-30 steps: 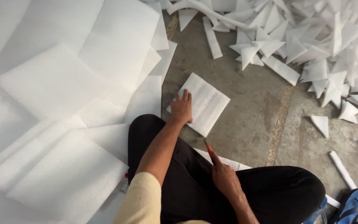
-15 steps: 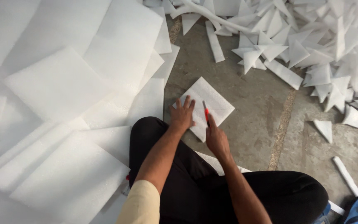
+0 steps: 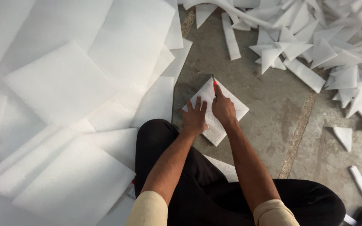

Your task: The person sits on the floor and uses a red utility knife to cut square pieces of white foam sheet into smaller squares. They repeatedly pick up a foam square, cut it, and place the cut pieces aside, accumulating a pile of offcuts.

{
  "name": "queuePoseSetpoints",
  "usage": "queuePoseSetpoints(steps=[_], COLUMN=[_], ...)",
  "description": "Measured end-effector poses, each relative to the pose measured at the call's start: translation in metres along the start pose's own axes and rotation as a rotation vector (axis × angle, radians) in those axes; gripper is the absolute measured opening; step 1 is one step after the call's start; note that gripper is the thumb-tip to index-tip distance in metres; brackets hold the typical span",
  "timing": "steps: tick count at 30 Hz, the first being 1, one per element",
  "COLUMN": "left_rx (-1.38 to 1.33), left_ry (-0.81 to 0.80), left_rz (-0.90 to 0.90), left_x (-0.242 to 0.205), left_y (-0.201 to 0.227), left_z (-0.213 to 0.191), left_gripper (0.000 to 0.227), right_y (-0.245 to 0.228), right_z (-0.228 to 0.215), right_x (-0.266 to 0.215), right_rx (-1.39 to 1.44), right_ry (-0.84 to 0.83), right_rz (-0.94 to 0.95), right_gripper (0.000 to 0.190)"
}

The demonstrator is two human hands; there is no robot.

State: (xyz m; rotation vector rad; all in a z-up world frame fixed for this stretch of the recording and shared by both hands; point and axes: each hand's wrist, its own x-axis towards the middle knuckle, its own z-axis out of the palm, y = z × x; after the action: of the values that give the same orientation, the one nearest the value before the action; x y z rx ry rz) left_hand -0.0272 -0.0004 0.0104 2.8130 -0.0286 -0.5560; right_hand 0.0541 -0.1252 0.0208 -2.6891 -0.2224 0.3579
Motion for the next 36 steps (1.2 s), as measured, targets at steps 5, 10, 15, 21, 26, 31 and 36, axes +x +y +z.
queuePoseSetpoints(steps=[5, 10, 15, 21, 26, 31, 36], left_rx=[0.018, 0.036, 0.012, -0.013, -0.079, -0.087, -0.117], left_ry=[0.043, 0.051, 0.000, 0.059, 0.021, -0.121, -0.190], left_rz=[-0.002, -0.001, -0.030, 0.004, 0.010, -0.078, -0.100], left_x=[0.001, 0.002, 0.000, -0.008, -0.014, -0.002, -0.001], left_y=[-0.001, 0.001, 0.001, 0.003, 0.004, 0.009, 0.009], left_z=[0.005, 0.003, -0.003, 0.009, 0.019, 0.000, -0.011], left_gripper=[0.108, 0.108, 0.109, 0.089, 0.094, 0.113, 0.111], right_y=[0.013, 0.025, 0.028, 0.022, 0.016, 0.009, -0.002], right_z=[0.005, 0.006, -0.009, -0.023, -0.014, -0.004, -0.004], right_x=[-0.012, -0.126, -0.252, -0.269, -0.202, -0.119, -0.072], right_rx=[0.015, -0.008, -0.016, 0.090, 0.097, 0.085, 0.018], right_ry=[-0.004, -0.082, -0.298, -0.222, -0.064, -0.011, -0.017], right_rz=[0.034, 0.078, 0.207, 0.182, 0.145, 0.062, 0.112], right_gripper=[0.060, 0.057, 0.066, 0.063, 0.062, 0.064, 0.066])
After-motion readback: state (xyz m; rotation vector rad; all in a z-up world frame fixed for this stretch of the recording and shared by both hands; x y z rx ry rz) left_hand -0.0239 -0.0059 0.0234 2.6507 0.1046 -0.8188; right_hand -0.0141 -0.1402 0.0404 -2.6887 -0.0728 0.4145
